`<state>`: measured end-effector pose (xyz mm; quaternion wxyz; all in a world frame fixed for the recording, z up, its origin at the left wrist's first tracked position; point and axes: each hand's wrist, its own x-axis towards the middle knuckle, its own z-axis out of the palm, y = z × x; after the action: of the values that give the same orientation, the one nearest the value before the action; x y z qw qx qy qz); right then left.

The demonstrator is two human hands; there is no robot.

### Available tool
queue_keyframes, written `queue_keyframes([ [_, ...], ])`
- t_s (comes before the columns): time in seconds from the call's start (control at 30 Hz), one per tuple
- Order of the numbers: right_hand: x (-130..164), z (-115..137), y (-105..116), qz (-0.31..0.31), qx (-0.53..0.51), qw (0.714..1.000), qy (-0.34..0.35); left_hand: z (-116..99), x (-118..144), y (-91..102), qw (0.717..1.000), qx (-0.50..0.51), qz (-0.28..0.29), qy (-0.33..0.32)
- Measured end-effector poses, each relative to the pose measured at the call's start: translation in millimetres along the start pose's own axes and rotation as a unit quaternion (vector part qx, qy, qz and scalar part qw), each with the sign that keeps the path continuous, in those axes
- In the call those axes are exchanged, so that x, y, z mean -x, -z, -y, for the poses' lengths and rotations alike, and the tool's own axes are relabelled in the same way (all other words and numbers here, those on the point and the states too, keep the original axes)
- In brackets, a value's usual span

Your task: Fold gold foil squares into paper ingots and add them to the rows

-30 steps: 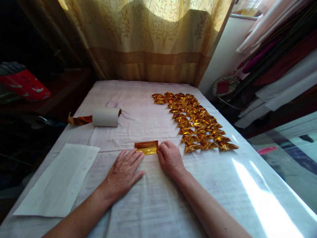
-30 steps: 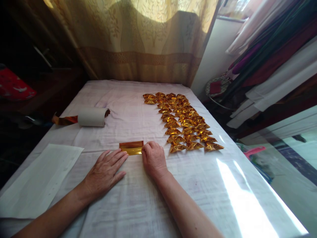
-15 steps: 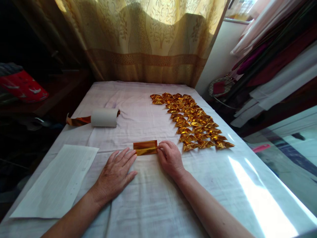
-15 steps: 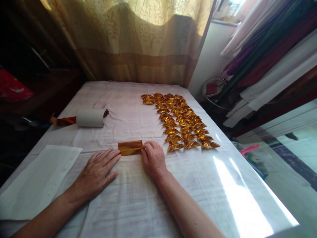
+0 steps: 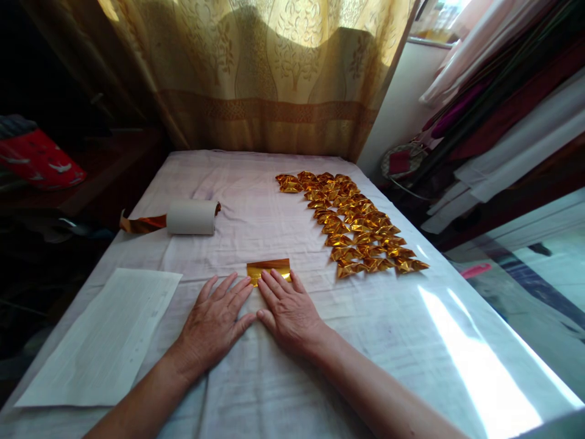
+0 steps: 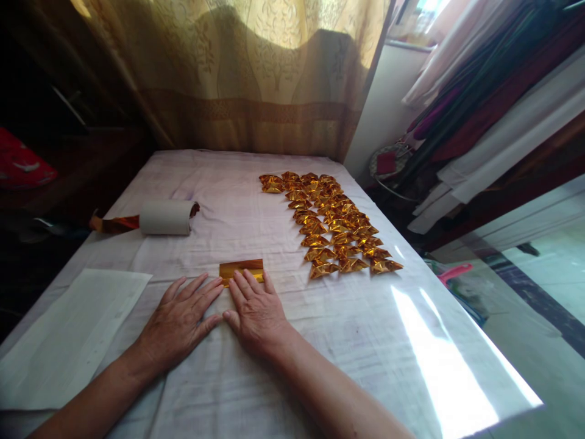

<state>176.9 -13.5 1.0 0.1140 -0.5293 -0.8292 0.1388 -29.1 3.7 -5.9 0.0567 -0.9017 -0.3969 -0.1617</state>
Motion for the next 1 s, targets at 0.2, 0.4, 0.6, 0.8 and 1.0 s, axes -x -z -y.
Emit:
queue_keyframes([
  [0.2,20,-12,4,0.006,0.025,0.996,-0.090,0,-1,2.0,1.000,0.021,0.011,0.008],
  [0.4,33,-23,5,-0.010,0.038,0.991,-0.129,2,-1,1.4,0.999,0.035,0.011,0.019],
  [0.6,28,-29,7,-0.058,0.026,0.993,-0.103,8,-17,1.4,0.992,0.107,-0.010,0.065],
  [0.8,19,-38,9,-0.145,-0.001,0.987,-0.071,9,-36,-7.2,0.978,0.083,-0.030,0.190],
  [1.0,16,-44,3,-0.209,-0.065,0.974,-0.065,6,-38,-15.7,0.972,0.109,-0.044,0.203],
])
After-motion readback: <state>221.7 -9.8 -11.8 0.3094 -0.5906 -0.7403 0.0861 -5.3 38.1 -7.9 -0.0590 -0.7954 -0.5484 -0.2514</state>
